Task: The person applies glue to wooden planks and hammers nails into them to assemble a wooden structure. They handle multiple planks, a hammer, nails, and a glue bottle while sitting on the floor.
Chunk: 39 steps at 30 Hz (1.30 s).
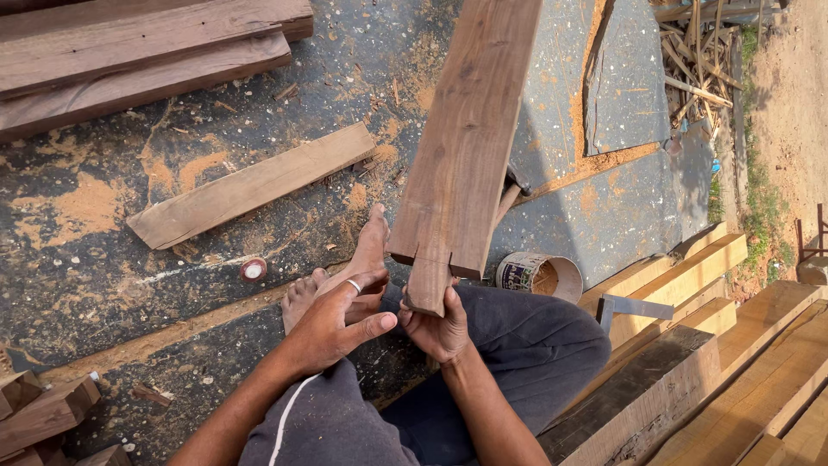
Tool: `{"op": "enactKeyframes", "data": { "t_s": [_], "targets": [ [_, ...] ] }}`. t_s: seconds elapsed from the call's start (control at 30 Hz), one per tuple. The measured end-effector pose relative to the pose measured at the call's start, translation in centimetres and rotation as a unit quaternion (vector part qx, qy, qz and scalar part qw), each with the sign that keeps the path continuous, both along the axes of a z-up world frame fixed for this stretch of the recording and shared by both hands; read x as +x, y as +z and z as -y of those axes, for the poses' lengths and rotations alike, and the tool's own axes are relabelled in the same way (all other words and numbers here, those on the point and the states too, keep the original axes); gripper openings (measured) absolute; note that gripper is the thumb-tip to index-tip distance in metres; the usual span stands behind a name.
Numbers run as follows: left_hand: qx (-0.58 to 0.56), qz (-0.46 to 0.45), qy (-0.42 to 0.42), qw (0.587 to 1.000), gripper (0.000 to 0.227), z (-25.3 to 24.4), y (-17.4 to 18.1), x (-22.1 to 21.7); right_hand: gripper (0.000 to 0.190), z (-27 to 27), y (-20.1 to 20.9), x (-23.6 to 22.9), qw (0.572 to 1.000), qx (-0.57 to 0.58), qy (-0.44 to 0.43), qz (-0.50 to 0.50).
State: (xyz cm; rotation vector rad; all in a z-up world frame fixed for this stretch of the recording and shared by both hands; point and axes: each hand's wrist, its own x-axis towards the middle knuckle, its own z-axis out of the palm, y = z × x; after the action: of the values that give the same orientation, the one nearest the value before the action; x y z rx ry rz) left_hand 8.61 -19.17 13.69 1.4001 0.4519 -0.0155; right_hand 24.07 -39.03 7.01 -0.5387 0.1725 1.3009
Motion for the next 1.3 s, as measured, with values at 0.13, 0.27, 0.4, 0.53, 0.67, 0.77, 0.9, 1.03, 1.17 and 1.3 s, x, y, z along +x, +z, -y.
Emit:
{"op": "enactKeyframes", "data": {
  "t_s": [0.13,0.27,0.4,0.53,0.67,0.77,0.9,1.03,1.17,1.3],
  "targets": [
    [-0.062,-0.052,0.038,0.996,0.091,0.6,0.6,1.7,0.061,-1.3,0.3,-0.6,0.975,-0.176,0.042,0.125],
    [-0.036,-0.108,0.156,0.981,0.082,0.2,0.6,2.2,0.054,-4.9,0.4,-1.8,0.974,-0.149,0.086,0.147],
    [-0.173,-0.072,0.271,0.944,0.068,-0.3,-0.3,2.0,0.058,-7.4,1.3,-2.6,0.966,-0.161,0.118,0.166],
    [-0.184,-0.078,0.290,0.936,0.057,-1.6,-1.1,1.2,0.060,-9.3,2.8,-2.1,0.937,-0.130,0.191,0.264],
    [-0.197,-0.078,0.285,0.935,0.062,-2.7,0.2,-0.3,0.062,-10.2,4.4,-2.7,0.919,-0.159,0.266,0.243],
    [-0.171,-0.098,0.267,0.943,0.067,-3.0,2.3,-2.6,0.066,-9.7,4.8,-2.8,0.870,-0.088,0.365,0.319],
    [-0.170,-0.206,0.252,0.930,0.072,-2.0,5.3,-8.4,0.060,-10.8,3.5,-0.8,0.715,0.084,0.590,0.364],
    [-0.094,-0.334,0.254,0.903,0.075,0.9,5.0,-18.1,0.045,-15.4,-0.2,2.6,0.597,-0.021,0.663,0.451],
    [-0.012,-0.329,0.293,0.898,0.076,5.4,0.8,-31.7,0.040,-17.9,-3.0,8.0,0.884,-0.170,0.299,0.317],
    [-0.150,-0.215,0.453,0.852,0.074,9.4,-5.2,-42.7,0.075,-20.1,-6.9,8.5,0.976,-0.196,0.052,0.082]
  ]
}}
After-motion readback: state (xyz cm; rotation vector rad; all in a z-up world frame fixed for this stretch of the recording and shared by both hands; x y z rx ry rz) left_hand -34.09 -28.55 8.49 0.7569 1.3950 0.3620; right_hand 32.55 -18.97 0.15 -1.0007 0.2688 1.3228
